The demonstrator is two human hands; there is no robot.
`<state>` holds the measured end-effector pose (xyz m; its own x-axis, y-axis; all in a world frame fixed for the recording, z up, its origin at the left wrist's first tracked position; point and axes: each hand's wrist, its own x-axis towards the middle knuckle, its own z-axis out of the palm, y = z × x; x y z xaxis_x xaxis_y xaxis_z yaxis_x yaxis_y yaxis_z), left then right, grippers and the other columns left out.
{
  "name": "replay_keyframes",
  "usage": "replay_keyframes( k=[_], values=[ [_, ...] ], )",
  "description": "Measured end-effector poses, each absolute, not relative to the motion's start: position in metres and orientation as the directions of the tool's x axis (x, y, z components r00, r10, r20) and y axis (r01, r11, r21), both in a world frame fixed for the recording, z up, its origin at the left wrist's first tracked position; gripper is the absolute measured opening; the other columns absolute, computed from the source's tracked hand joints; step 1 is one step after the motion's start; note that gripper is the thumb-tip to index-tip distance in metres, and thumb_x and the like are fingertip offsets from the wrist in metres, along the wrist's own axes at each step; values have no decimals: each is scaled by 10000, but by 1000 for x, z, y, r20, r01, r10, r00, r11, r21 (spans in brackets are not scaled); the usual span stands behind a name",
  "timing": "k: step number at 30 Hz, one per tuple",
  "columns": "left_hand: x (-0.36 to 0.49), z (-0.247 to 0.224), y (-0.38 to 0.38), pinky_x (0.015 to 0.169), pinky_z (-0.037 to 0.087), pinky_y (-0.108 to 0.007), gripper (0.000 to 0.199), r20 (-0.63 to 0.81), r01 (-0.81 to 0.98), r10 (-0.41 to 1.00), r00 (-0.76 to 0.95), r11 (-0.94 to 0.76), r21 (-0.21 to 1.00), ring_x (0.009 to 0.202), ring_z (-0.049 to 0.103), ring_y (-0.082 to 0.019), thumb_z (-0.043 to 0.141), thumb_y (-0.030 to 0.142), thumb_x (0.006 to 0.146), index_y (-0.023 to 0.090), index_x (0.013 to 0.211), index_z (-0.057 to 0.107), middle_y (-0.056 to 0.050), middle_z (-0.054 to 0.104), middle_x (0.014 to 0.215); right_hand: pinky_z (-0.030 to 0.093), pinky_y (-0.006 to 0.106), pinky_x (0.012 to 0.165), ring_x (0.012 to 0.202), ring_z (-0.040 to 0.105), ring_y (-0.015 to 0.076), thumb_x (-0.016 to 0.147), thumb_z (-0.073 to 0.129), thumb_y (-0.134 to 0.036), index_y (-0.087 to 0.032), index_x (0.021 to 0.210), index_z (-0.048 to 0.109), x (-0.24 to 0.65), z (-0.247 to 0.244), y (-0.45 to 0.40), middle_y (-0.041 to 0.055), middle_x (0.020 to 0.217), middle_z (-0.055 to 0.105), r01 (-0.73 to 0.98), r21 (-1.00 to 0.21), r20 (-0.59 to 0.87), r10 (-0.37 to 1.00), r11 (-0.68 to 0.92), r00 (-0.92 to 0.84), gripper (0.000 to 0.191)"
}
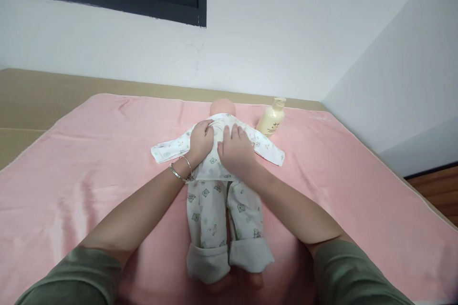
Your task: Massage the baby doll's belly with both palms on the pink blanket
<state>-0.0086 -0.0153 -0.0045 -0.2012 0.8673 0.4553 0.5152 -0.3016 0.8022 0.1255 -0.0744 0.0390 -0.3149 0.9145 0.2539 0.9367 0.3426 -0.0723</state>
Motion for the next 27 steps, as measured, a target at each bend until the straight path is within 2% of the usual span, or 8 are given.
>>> replay_keyframes(
  k=[4,8,11,13,16,19,23,27],
  values=[
    [-9,-5,-16,1088,488,-434,364,448,517,871,-202,-293,804,1159,653,-270,436,235,882,170,1101,721,-114,742,1198,218,591,1257,1543,282,424,1016,390,-255,-91,1539,456,125,39,-75,219,1649,332,859,-57,278,834,509,-476,553],
    [-9,-4,-14,1082,489,-434,381,453,542,873,-182,-296,787,1144,652,-272,412,221,882,161,1112,710,-122,737,1182,180,599,1273,1581,216,357,1032,398,-408,-191,1561,433,147,42,-32,118,1685,296,792,-240,199,827,561,-526,572],
    [-9,-3,-12,1113,466,-433,368,483,593,867,-122,-326,736,1148,646,-276,425,230,888,167,1112,710,-120,731,1170,176,547,1286,1579,246,303,1041,347,-472,-133,1595,342,164,40,-4,151,1678,300,804,-346,176,875,483,-450,650],
    [-8,-1,-12,1136,449,-451,374,485,658,871,-80,-320,682,1180,629,-291,438,268,905,165,1147,705,-128,716,1189,209,505,1277,1558,295,302,1041,332,-478,-76,1572,360,168,37,3,191,1653,339,841,-360,175,914,405,-366,666],
    [-7,3,-14,1139,444,-482,451,419,764,906,-57,-230,603,1228,604,-317,431,326,931,141,1270,665,-157,684,1240,329,459,1205,1446,460,328,1047,320,-493,-46,1466,482,166,38,-2,220,1540,500,892,-323,178,946,317,-272,634],
    [-8,6,-15,1162,423,-482,510,353,803,935,-43,-178,569,1272,588,-322,413,354,945,115,1342,625,-170,669,1306,410,435,1109,1241,617,326,1060,287,-483,-58,1323,591,159,45,-14,206,1320,672,927,-248,144,957,281,-251,585],
    [-12,8,-13,1192,394,-454,553,285,769,958,7,-187,611,1336,565,-304,413,382,947,97,1389,587,-161,635,1414,423,452,1070,1149,655,339,1067,270,-455,-22,1241,626,147,53,-32,243,1199,710,973,-125,112,977,196,-183,586],
    [-14,14,-13,1181,403,-431,567,263,779,964,35,-191,597,1345,564,-301,391,368,953,58,1391,575,-184,621,1433,405,465,1104,1228,614,358,1057,328,-378,22,1277,600,136,49,-52,280,1270,666,977,-32,229,953,210,-198,532]
  ],
)
